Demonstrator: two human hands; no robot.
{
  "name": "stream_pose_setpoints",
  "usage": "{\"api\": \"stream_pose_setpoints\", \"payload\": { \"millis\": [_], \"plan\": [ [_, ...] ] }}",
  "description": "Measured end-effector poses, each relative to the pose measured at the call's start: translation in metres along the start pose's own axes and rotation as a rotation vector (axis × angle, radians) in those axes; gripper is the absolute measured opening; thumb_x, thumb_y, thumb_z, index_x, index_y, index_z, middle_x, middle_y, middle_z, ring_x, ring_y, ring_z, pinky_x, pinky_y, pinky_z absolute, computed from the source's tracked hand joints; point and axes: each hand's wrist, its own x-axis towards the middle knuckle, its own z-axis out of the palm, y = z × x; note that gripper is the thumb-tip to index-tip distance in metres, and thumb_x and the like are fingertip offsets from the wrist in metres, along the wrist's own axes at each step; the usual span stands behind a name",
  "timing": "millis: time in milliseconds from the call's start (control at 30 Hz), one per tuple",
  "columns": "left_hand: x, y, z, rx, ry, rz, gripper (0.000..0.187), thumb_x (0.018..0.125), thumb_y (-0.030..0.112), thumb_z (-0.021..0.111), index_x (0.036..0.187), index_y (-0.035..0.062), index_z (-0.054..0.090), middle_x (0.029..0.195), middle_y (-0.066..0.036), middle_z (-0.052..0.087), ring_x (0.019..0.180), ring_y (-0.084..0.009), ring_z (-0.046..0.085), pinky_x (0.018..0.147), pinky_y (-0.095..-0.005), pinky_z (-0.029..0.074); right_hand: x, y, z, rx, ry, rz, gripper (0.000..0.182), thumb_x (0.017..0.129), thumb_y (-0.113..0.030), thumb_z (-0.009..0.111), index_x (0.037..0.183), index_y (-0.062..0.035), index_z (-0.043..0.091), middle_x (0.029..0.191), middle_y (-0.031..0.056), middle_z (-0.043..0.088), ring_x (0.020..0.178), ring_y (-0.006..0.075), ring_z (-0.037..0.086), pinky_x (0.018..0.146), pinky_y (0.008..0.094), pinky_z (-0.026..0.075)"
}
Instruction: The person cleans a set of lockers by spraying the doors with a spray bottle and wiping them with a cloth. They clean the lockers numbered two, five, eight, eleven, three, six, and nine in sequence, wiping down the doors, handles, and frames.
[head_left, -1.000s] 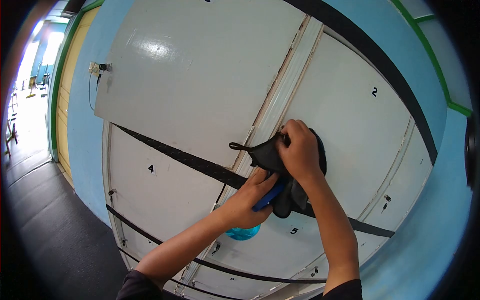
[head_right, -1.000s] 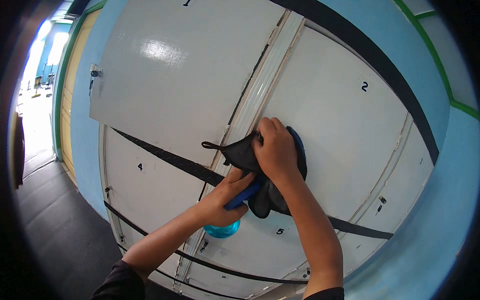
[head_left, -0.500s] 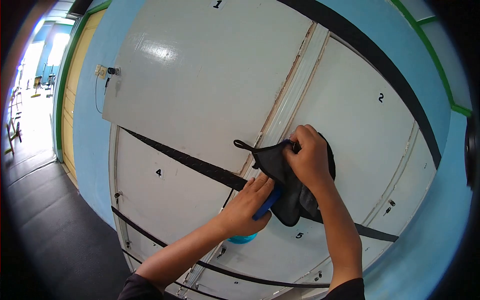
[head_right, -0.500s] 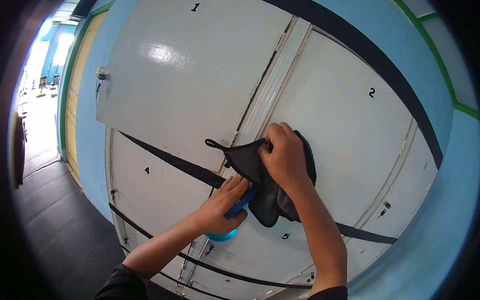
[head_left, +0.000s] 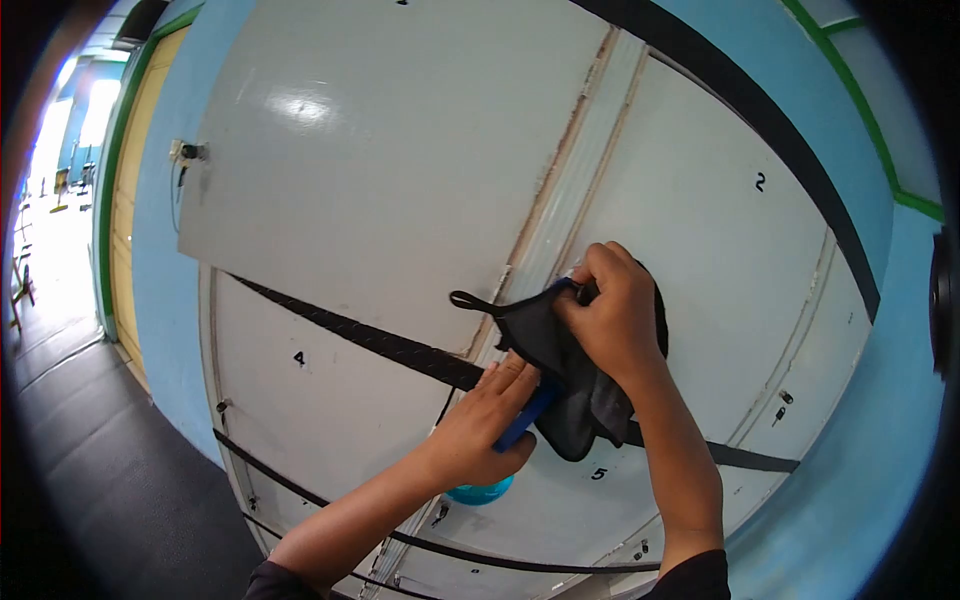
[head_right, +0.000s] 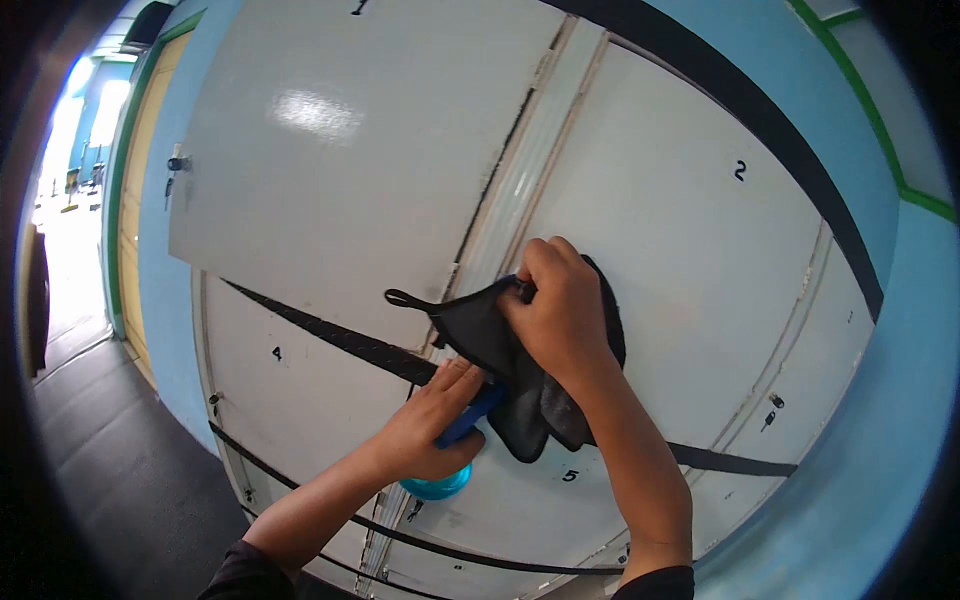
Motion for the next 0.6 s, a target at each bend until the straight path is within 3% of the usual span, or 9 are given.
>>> {"api": "stream_pose_setpoints", "payload": {
  "millis": [133, 233, 300, 333, 467, 533, 600],
  "plan": [
    [-0.004, -0.001, 0.003, -0.044, -0.010, -0.029, 0.080, 0.071, 0.010, 0.068, 0.143, -0.0088, 0.037, 0.145, -0.034, 0.040, 0.139, -0.0529, 0.035, 0.116, -0.0568, 0.028, -0.001, 0.001, 0.000, 0.002, 0.013, -0.023, 0.029, 0.064, 0.004, 0.076, 0.078, -0.0019, 0.051, 0.075, 0.0109, 0.055, 0.062, 0.0273, 0.057, 0.059, 0.0369, 0.046],
    [-0.001, 0.003, 0.000, 0.004, -0.011, -0.020, 0.082, 0.070, 0.009, 0.068, 0.144, -0.0084, 0.036, 0.149, -0.035, 0.036, 0.143, -0.0530, 0.029, 0.117, -0.0599, 0.024, -0.002, -0.001, -0.001, -0.029, -0.059, 0.022, 0.026, 0.069, 0.001, 0.075, 0.082, -0.0015, 0.054, 0.082, 0.0130, 0.056, 0.071, 0.0295, 0.060, 0.064, 0.0393, 0.049],
    [0.000, 0.005, 0.000, 0.011, -0.036, -0.049, 0.084, 0.070, 0.008, 0.068, 0.145, -0.0081, 0.035, 0.151, -0.035, 0.034, 0.145, -0.0530, 0.027, 0.118, -0.0611, 0.023, -0.007, -0.001, 0.004, -0.167, -0.025, -0.067, 0.025, 0.074, -0.002, 0.075, 0.090, -0.0008, 0.056, 0.092, 0.0160, 0.056, 0.082, 0.0334, 0.062, 0.072, 0.0423, 0.052],
    [0.000, 0.003, 0.002, 0.025, -0.044, -0.043, 0.085, 0.070, 0.008, 0.068, 0.146, -0.0081, 0.034, 0.151, -0.036, 0.033, 0.145, -0.0529, 0.027, 0.118, -0.0610, 0.022, -0.007, -0.010, -0.003, -0.248, -0.197, -0.026, 0.020, 0.083, -0.001, 0.065, 0.099, 0.0022, 0.053, 0.103, 0.0210, 0.051, 0.096, 0.0379, 0.059, 0.086, 0.0449, 0.052],
    [-0.006, 0.001, 0.012, 0.071, 0.019, 0.001, 0.088, 0.069, 0.007, 0.069, 0.148, -0.0082, 0.033, 0.152, -0.037, 0.032, 0.145, -0.0521, 0.026, 0.119, -0.0589, 0.020, -0.004, -0.016, -0.002, -0.314, -0.260, -0.005, 0.016, 0.086, 0.000, 0.061, 0.100, 0.0027, 0.053, 0.100, 0.0220, 0.055, 0.095, 0.0387, 0.062, 0.084, 0.0450, 0.054],
    [-0.005, 0.004, 0.013, 0.106, 0.006, -0.022, 0.088, 0.068, 0.007, 0.070, 0.147, -0.0082, 0.033, 0.152, -0.037, 0.032, 0.145, -0.0515, 0.027, 0.120, -0.0580, 0.021, 0.001, -0.023, -0.004, -0.295, -0.335, 0.124, 0.011, 0.089, -0.001, 0.059, 0.097, 0.0022, 0.053, 0.096, 0.0257, 0.062, 0.093, 0.0447, 0.065, 0.079, 0.0516, 0.054],
    [-0.005, 0.005, 0.014, 0.149, -0.005, -0.046, 0.089, 0.068, 0.007, 0.070, 0.147, -0.0083, 0.033, 0.151, -0.037, 0.033, 0.146, -0.0509, 0.027, 0.120, -0.0571, 0.021, 0.003, -0.019, -0.004, -0.263, -0.343, 0.117, 0.012, 0.089, -0.002, 0.059, 0.097, 0.0022, 0.052, 0.092, 0.0258, 0.064, 0.091, 0.0454, 0.066, 0.078, 0.0522, 0.053]
  ]
}}
